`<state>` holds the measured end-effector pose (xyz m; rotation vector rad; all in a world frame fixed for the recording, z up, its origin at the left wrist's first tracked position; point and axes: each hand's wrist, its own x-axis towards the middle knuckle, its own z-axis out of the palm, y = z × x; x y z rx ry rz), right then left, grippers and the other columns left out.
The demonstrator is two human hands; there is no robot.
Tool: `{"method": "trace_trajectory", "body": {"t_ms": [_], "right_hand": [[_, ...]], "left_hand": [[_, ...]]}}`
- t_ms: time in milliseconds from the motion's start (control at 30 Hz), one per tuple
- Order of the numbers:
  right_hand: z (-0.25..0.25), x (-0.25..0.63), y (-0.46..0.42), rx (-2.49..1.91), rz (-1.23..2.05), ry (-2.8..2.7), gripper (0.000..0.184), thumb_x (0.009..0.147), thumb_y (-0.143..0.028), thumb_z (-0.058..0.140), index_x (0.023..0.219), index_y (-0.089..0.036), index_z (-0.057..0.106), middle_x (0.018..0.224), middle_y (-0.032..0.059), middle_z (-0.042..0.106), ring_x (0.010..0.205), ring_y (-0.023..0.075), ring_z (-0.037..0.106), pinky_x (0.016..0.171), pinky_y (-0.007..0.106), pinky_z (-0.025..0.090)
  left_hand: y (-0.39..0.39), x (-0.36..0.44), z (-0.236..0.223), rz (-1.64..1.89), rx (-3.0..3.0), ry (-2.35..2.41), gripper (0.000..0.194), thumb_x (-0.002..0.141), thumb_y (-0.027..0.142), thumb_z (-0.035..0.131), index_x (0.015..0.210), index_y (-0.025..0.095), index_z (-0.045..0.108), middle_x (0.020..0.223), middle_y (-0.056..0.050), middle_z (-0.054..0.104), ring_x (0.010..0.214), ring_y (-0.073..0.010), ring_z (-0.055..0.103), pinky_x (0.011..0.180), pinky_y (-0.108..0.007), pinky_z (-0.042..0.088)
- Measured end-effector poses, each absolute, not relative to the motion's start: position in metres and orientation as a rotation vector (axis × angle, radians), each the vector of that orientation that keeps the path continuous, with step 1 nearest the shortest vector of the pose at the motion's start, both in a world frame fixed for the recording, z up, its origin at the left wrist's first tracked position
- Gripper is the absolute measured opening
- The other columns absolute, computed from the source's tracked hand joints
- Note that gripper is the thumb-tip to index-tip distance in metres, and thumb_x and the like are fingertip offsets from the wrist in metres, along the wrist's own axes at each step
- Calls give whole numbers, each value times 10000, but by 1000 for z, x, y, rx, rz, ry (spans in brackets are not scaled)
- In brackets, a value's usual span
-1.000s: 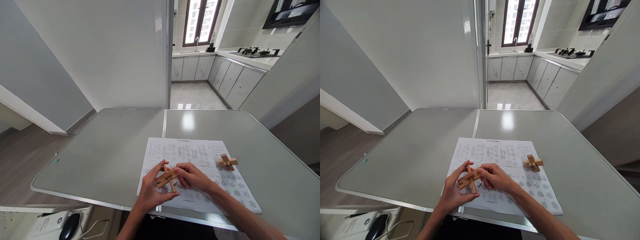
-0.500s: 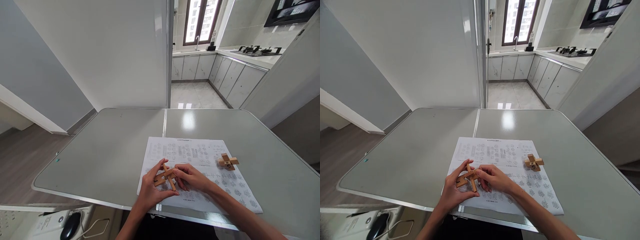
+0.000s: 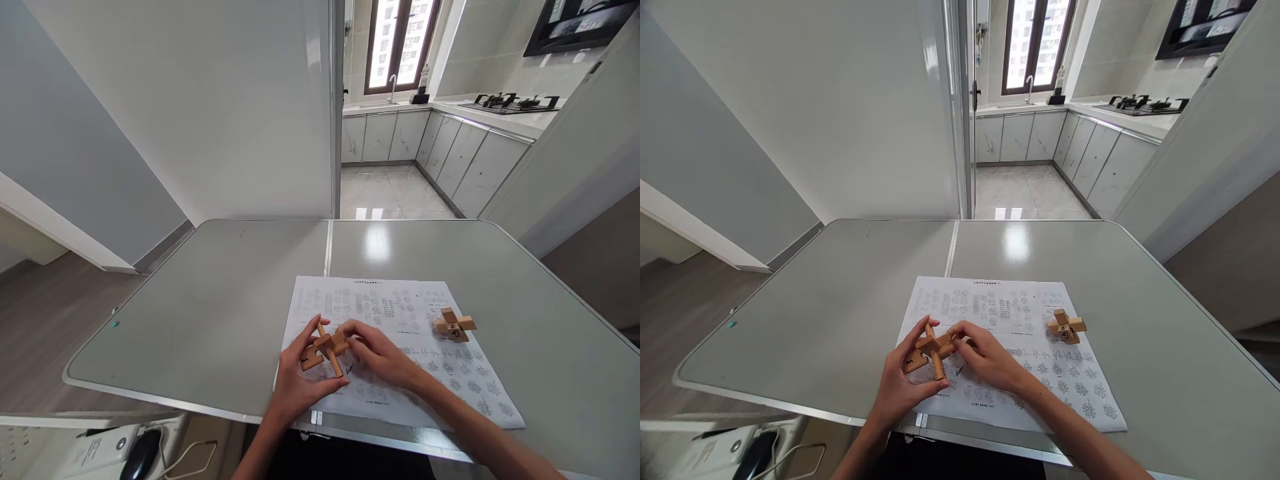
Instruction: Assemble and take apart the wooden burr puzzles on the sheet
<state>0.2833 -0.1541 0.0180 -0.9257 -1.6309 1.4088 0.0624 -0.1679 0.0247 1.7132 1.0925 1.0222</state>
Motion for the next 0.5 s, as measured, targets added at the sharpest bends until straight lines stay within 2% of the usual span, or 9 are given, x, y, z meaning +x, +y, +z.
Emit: {"method": "trace_trajectory", "body": {"t_ms": [133,233,367,500], "right_hand": [[17,280,-156,-906,1371,-1809,132,980,-289,647,1069,-198,681,930,21,675,652,123,498,606,257,410],[13,278,-158,-895,1320,-1822,102,979,-256,644,1034,-200,709,908,26,702,686,139,548,624,253,430],[12,278,-161,-843,1229,-1866,114,992,-289,659,954,-200,720,845,23,709,704,150,584,622,244,432],[18,276,-163,-833,1233,-1876,182,996,-355,687,908,-201,728,770,2,672,665,133,560,599,232,415]], "left_hand": [[-166,62,26,1012,1644,1056,986,719,429,940,1576,305,468,1461,-111,617,1159,-293,708,1039,-459,605],[-165,61,25,981,1667,1066,979,708,428,943,1566,303,487,1451,-116,632,1173,-296,681,1055,-467,587],[-163,59,26,994,1656,1109,951,740,432,918,1571,299,477,1441,-120,639,1119,-270,680,1024,-434,592],[-163,60,28,1044,1608,1130,848,786,422,878,1533,291,499,1416,-112,624,1178,-280,662,1004,-399,587]]}}
